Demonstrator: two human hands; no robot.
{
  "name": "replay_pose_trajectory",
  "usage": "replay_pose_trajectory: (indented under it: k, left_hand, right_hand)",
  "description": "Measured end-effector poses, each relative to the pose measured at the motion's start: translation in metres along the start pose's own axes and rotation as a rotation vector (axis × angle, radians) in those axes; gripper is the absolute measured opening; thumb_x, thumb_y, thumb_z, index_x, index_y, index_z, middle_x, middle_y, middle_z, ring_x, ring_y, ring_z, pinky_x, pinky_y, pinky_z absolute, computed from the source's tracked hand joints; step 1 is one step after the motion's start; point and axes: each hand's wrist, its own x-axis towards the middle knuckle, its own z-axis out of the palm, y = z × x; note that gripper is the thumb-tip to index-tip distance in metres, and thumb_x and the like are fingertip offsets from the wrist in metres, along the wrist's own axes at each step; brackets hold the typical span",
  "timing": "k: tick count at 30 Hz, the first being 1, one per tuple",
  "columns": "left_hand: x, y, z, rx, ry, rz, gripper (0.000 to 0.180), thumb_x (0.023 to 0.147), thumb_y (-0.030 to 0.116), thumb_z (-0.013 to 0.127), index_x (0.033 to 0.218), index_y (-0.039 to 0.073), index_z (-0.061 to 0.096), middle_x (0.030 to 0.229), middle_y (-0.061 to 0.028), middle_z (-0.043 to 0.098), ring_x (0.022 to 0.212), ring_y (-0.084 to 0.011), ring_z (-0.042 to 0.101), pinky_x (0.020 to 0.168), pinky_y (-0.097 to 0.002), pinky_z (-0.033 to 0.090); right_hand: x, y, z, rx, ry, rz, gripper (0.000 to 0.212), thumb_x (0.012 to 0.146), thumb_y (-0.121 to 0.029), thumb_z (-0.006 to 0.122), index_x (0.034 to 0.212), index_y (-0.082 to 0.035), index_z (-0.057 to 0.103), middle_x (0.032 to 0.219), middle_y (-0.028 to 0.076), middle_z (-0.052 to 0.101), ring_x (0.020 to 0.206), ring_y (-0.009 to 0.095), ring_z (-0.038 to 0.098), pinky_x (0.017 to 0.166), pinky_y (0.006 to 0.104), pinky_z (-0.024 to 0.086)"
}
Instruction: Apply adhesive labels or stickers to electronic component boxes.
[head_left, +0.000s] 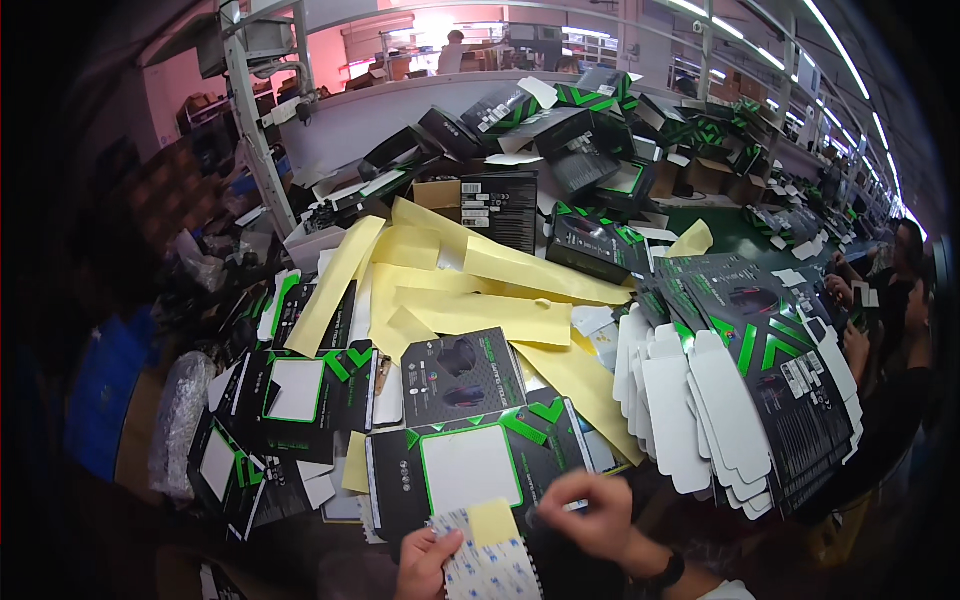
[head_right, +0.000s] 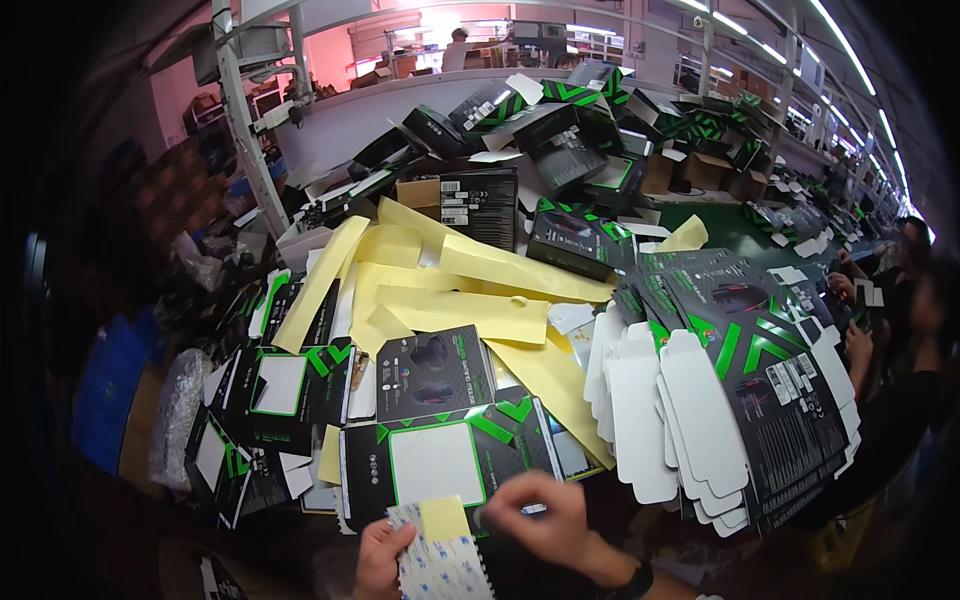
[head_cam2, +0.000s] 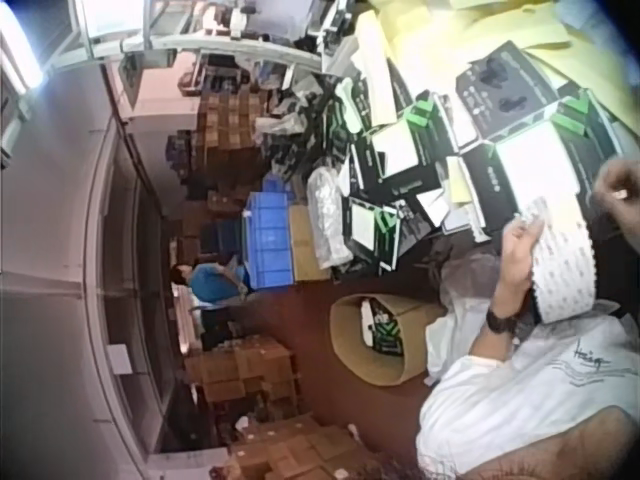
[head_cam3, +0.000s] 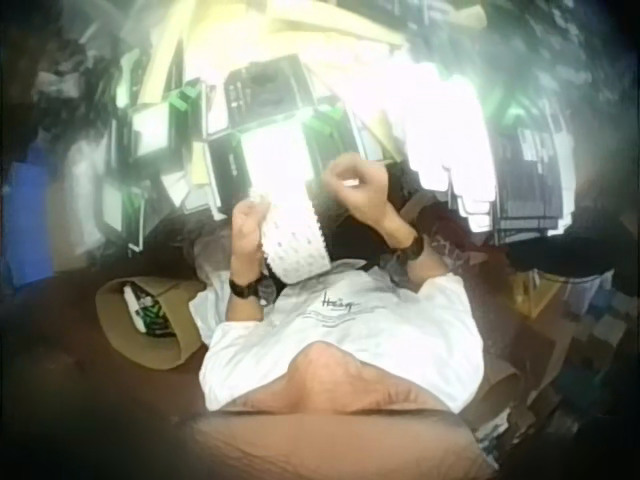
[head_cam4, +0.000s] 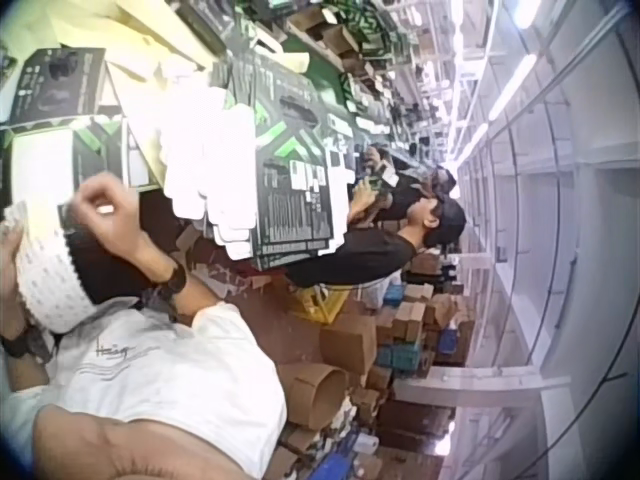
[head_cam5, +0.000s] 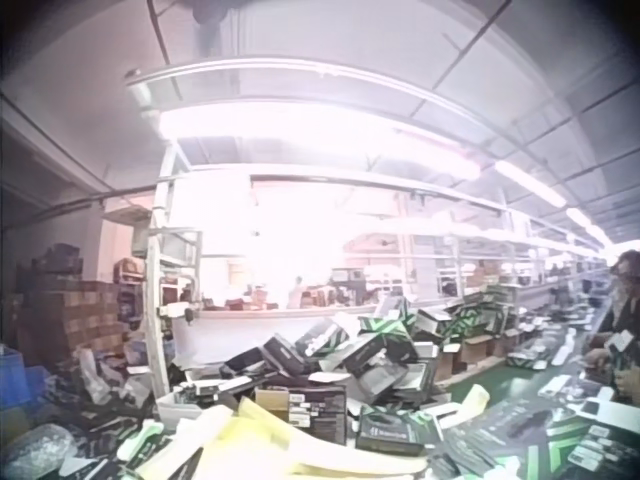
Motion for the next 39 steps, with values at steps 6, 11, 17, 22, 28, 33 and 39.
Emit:
replay_pose_trajectory:
  k: [6, 11, 17, 22, 28, 33, 39]
  left_hand:
    - [0.030, 0.001, 0.008, 0.503, 0.218, 0.339, 0.020, 0.092, 0.008, 0.059, 0.099, -0.010, 0.065, 0.089, -0.0112, 0.070, 0.074, -0.0105, 0.063, 0.066, -0.0242, 0.050]
    - [0.021, 0.010, 0.023, 0.716, 0.250, 0.382, 0.025, 0.095, 0.017, 0.056, 0.095, -0.006, 0.064, 0.082, -0.0050, 0.065, 0.073, -0.0111, 0.056, 0.067, -0.0267, 0.046]
    - [0.021, 0.014, 0.024, 0.628, 0.219, 0.357, 0.026, 0.093, 0.017, 0.061, 0.096, -0.008, 0.064, 0.078, -0.0039, 0.064, 0.073, -0.0084, 0.051, 0.066, -0.0259, 0.044]
    - [0.025, -0.002, 0.007, 0.461, 0.211, 0.394, 0.021, 0.092, 0.009, 0.061, 0.101, -0.009, 0.065, 0.089, -0.0092, 0.069, 0.075, -0.0088, 0.061, 0.067, -0.0233, 0.049]
    - [0.013, 0.009, 0.015, 0.419, 0.150, 0.361, 0.019, 0.092, 0.010, 0.062, 0.099, -0.007, 0.067, 0.087, -0.0059, 0.069, 0.075, -0.0071, 0.060, 0.064, -0.0224, 0.048]
    - [-0.018, 0.007, 0.022, 0.232, 0.012, 0.222, 0.019, 0.091, 0.009, 0.062, 0.102, -0.006, 0.067, 0.090, -0.0078, 0.069, 0.077, -0.0083, 0.062, 0.066, -0.0234, 0.049]
    - [-0.043, -0.022, 0.006, -0.145, -0.002, -0.026, 0.023, 0.093, 0.013, 0.058, 0.104, -0.006, 0.063, 0.091, -0.0122, 0.069, 0.077, -0.0176, 0.068, 0.069, -0.0282, 0.054]
  right_hand:
    - [0.086, 0.087, -0.002, -0.197, 0.271, 0.249, 0.021, 0.074, -0.009, 0.077, 0.074, -0.002, 0.057, 0.063, 0.002, 0.059, 0.056, 0.007, 0.054, 0.053, 0.0223, 0.044]
    - [0.099, 0.104, -0.005, -0.314, 0.314, 0.342, 0.024, 0.070, -0.013, 0.079, 0.073, 0.000, 0.058, 0.065, 0.005, 0.062, 0.056, 0.010, 0.056, 0.054, 0.0252, 0.046]
    - [0.102, 0.098, -0.005, -0.497, 0.288, 0.326, 0.026, 0.069, -0.013, 0.078, 0.074, 0.000, 0.056, 0.065, 0.009, 0.061, 0.060, 0.021, 0.061, 0.058, 0.0320, 0.048]
    - [0.094, 0.089, -0.009, -0.884, 0.496, -0.020, 0.024, 0.072, -0.010, 0.074, 0.073, -0.002, 0.051, 0.062, 0.012, 0.055, 0.059, 0.032, 0.058, 0.058, 0.0396, 0.046]
    - [0.013, -0.013, 0.027, -0.463, -0.085, 0.038, 0.023, 0.076, -0.013, 0.076, 0.078, -0.002, 0.056, 0.063, 0.009, 0.055, 0.053, 0.021, 0.058, 0.050, 0.0308, 0.046]
    - [-0.016, -0.027, 0.046, -0.135, -0.357, 0.158, 0.019, 0.080, -0.011, 0.075, 0.086, 0.000, 0.061, 0.072, 0.009, 0.065, 0.061, 0.014, 0.065, 0.058, 0.0244, 0.052]
    - [-0.034, -0.047, 0.036, 0.006, -0.513, 0.077, 0.016, 0.081, -0.001, 0.070, 0.095, 0.001, 0.064, 0.087, 0.013, 0.066, 0.076, 0.020, 0.067, 0.069, 0.0284, 0.054]
